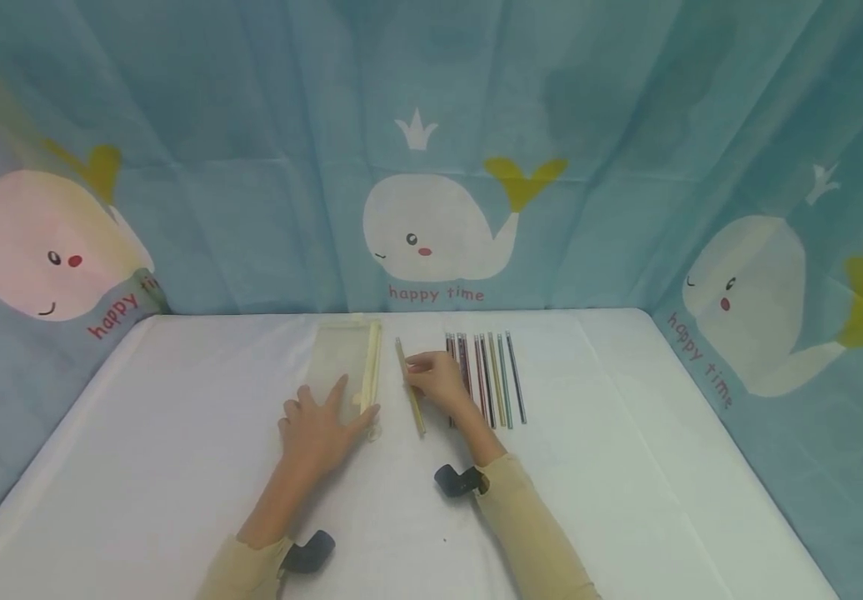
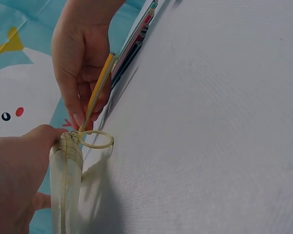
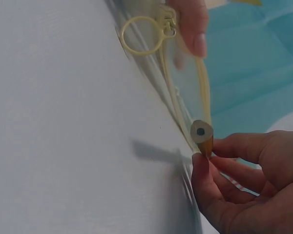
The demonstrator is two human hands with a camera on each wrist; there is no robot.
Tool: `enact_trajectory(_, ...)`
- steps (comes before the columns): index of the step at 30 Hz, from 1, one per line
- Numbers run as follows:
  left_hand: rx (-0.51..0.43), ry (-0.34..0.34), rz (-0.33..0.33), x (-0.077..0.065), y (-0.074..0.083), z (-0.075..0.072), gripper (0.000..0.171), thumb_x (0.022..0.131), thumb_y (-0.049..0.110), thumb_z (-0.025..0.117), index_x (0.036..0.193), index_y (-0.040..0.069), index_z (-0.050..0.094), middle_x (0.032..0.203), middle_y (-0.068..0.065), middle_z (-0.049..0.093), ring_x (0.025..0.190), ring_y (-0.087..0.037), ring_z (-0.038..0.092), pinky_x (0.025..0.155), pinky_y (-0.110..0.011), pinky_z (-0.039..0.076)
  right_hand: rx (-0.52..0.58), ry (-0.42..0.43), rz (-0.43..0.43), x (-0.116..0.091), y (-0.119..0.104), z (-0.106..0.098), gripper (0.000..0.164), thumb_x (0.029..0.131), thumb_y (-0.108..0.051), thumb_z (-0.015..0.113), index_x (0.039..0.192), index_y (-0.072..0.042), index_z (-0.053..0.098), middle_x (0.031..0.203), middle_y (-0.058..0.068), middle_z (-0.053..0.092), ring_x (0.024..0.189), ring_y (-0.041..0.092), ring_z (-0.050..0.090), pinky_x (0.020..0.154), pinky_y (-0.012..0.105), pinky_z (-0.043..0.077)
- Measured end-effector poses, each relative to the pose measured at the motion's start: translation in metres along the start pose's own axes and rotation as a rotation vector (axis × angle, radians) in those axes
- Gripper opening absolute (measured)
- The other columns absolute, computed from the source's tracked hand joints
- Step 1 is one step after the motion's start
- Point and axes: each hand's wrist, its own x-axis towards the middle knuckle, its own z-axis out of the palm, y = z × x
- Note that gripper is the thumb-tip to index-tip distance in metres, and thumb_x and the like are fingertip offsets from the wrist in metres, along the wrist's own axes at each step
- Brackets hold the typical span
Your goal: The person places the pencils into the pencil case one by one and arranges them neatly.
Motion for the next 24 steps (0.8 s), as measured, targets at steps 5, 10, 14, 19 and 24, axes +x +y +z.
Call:
enact_trajectory(5, 0.005, -0.005, 0.006, 0.001, -0.001, 0.0, 0.088, 0.099, 0.07, 0.054, 0.163, 0.013, 0.039, 0.133, -0.039, 0.039, 0.108, -0.051, 0.042, 0.087, -0.062, 0.037, 0.023, -0.022, 0.002, 0.001, -0.002, 0.004, 0.032, 0.095, -0.006, 0.074, 0.125, 0.002, 0.072, 0.116, 0.02, 0.076, 0.097, 0.027, 0.076, 0.079, 0.031, 0.061)
enact_trajectory(10, 0.007, -0.008, 0.01, 0.0, 0.0, 0.0, 0.087, 0.099, 0.068, 0.055, 0.163, 0.012, 0.039, 0.134, -0.04, 0.039, 0.109, -0.052, 0.043, 0.089, -0.063, 0.037, 0.037, -0.045, 0.02, 0.003, -0.005, 0.007, 0.032, 0.095, -0.007, 0.075, 0.126, 0.001, 0.073, 0.114, 0.018, 0.076, 0.094, 0.025, 0.076, 0.078, 0.031, 0.061)
enact_trajectory(14, 0.002, -0.013, 0.014, -0.002, 0.001, -0.001, 0.087, 0.099, 0.066, 0.057, 0.164, 0.01, 0.038, 0.134, -0.04, 0.038, 0.11, -0.052, 0.042, 0.09, -0.064, 0.037, 0.055, -0.055, 0.03, 0.007, -0.008, 0.009, 0.033, 0.094, -0.006, 0.076, 0.126, 0.002, 0.073, 0.114, 0.018, 0.076, 0.093, 0.025, 0.076, 0.078, 0.031, 0.061)
enact_trajectory(19, -0.006, -0.019, 0.013, -0.003, 0.003, -0.003, 0.087, 0.099, 0.065, 0.057, 0.164, 0.01, 0.037, 0.133, -0.04, 0.038, 0.109, -0.051, 0.042, 0.089, -0.064, 0.037, 0.06, -0.051, 0.043, 0.012, -0.008, 0.013, 0.033, 0.092, -0.005, 0.077, 0.125, 0.002, 0.073, 0.112, 0.019, 0.077, 0.09, 0.024, 0.076, 0.076, 0.03, 0.061)
enact_trajectory(24, -0.005, -0.027, 0.009, -0.003, 0.003, -0.003, 0.088, 0.099, 0.066, 0.057, 0.164, 0.01, 0.036, 0.135, -0.041, 0.037, 0.111, -0.052, 0.042, 0.09, -0.064, 0.037, 0.063, -0.046, 0.053, 0.014, -0.009, 0.017, 0.033, 0.092, -0.006, 0.078, 0.124, 0.003, 0.073, 0.111, 0.018, 0.077, 0.092, 0.024, 0.076, 0.077, 0.03, 0.061)
